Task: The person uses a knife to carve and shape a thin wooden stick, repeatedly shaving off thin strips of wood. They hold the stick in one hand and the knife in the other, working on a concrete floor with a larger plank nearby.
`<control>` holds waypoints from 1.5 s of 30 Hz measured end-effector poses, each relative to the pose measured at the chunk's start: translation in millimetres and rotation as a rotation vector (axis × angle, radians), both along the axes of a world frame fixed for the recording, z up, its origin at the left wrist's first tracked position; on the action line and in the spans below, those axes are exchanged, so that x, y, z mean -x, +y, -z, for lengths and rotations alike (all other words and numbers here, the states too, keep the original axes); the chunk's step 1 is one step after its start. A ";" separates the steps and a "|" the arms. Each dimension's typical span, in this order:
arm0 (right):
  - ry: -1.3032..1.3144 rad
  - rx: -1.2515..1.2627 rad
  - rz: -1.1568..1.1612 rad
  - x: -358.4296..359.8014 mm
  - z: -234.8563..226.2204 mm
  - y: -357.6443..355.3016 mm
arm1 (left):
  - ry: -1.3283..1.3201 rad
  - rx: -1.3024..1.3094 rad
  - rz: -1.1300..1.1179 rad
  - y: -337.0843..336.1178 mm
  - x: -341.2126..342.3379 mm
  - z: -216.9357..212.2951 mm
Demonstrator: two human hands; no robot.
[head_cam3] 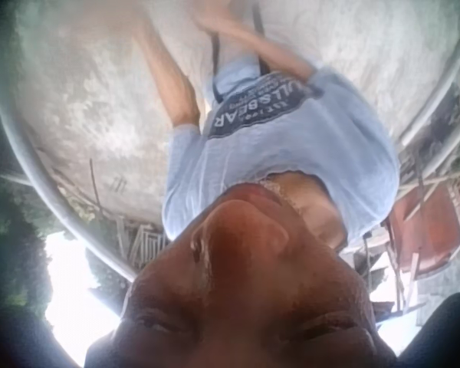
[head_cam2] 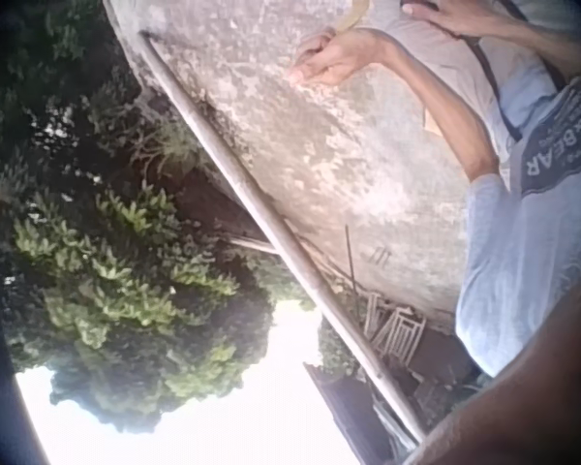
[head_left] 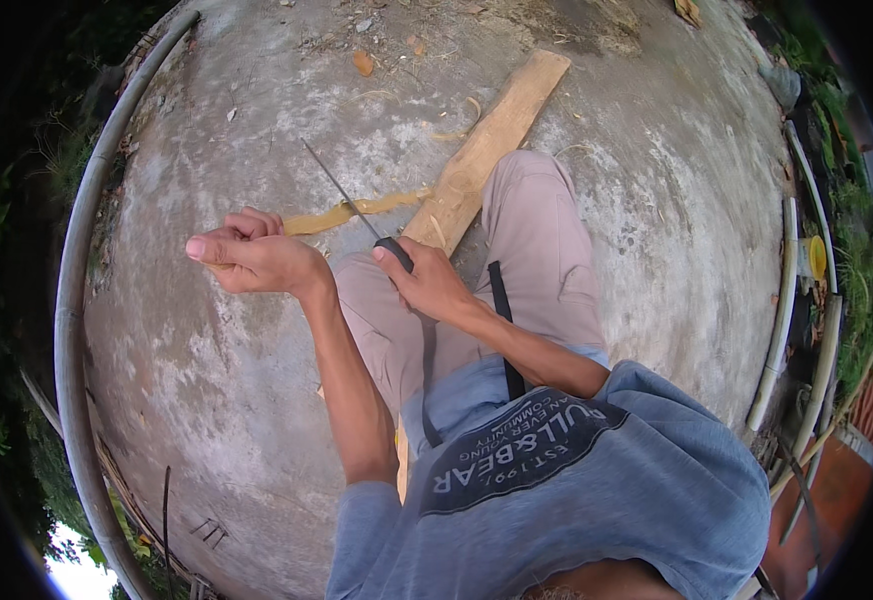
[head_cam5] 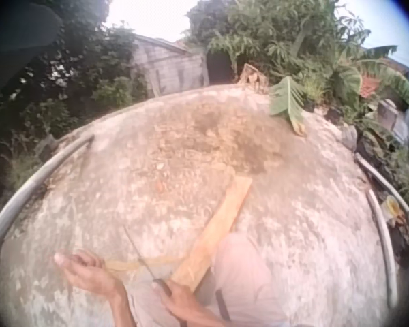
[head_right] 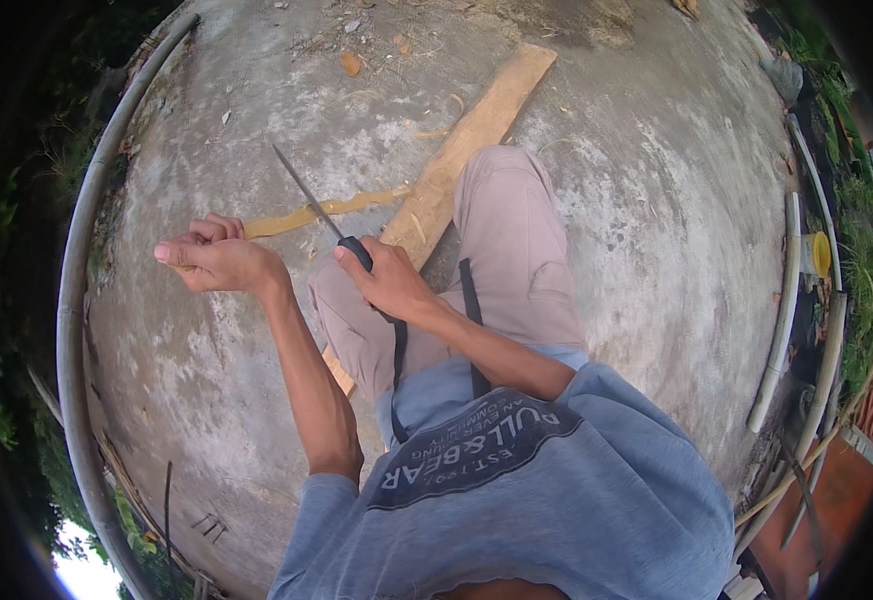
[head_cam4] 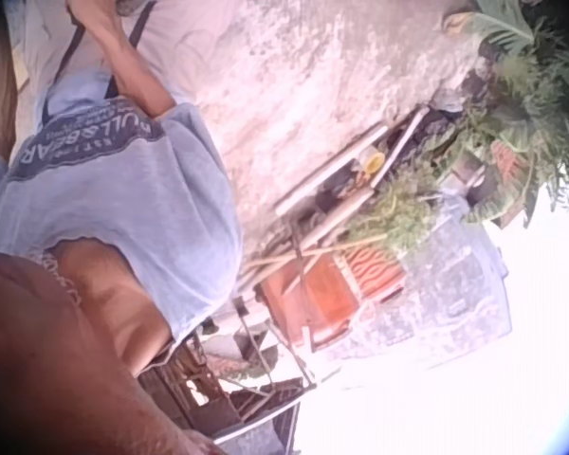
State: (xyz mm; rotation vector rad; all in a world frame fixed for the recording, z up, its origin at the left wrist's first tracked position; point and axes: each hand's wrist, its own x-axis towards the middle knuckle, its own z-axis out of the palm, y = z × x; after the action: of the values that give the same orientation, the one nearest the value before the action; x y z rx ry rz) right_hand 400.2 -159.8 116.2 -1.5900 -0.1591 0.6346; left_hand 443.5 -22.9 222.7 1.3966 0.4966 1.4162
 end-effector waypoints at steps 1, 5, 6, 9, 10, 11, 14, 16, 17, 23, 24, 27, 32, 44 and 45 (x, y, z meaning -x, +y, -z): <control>-0.099 -0.003 -0.004 5.7 -14.2 -1.4 | -0.005 0.001 0.009 -2.6 -0.3 -1.4; -0.377 -0.020 0.032 10.5 -21.2 -0.5 | -0.016 0.001 0.041 -19.5 0.9 -4.4; -0.247 -0.002 -0.024 10.4 -23.3 -1.2 | -0.022 -0.010 0.050 -17.1 6.9 -0.3; -0.090 0.023 -0.105 11.7 -34.4 -4.5 | -0.022 -0.012 0.059 -12.6 16.3 -1.1; -0.194 0.007 -0.077 15.7 -35.0 -2.5 | -0.022 -0.008 0.057 -12.2 15.4 -1.9; -0.298 -0.009 -0.050 17.3 -34.7 -1.2 | -0.026 -0.015 0.054 -16.3 13.5 -2.0; -0.376 0.015 0.044 9.9 -11.7 -2.6 | -0.023 -0.010 0.052 -26.2 13.7 -0.6; -0.182 -0.016 -0.025 22.2 -27.0 -3.9 | -0.002 0.025 0.063 -17.2 24.2 3.8; -0.097 -0.035 -0.062 19.9 -38.1 -3.4 | -0.008 -0.004 0.070 -18.6 22.5 2.7; 0.018 -0.020 -0.048 13.6 -25.3 -5.9 | -0.015 -0.029 0.110 -24.7 24.9 3.0; 0.137 -0.057 -0.066 17.9 -33.5 -4.0 | -0.008 -0.024 0.113 -21.6 29.4 4.2; -0.394 -0.118 0.001 32.1 -37.2 -2.6 | -0.025 -0.037 0.114 -25.6 19.9 -0.1; -0.128 0.060 -0.032 25.0 -5.0 -5.1 | 0.017 -0.053 0.181 -19.2 27.4 2.8; -0.213 0.008 0.016 30.5 -12.3 -1.9 | 0.055 -0.071 0.209 -22.2 28.7 3.2; -0.241 0.056 0.075 27.4 10.7 -1.3 | 0.058 -0.077 0.207 -27.8 27.4 2.2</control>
State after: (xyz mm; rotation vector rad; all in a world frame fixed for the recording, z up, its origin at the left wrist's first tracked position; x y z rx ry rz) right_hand 372.8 -161.1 105.5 -1.7157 -0.2612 0.3904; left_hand 416.1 -50.7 220.5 1.5087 0.3270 1.2418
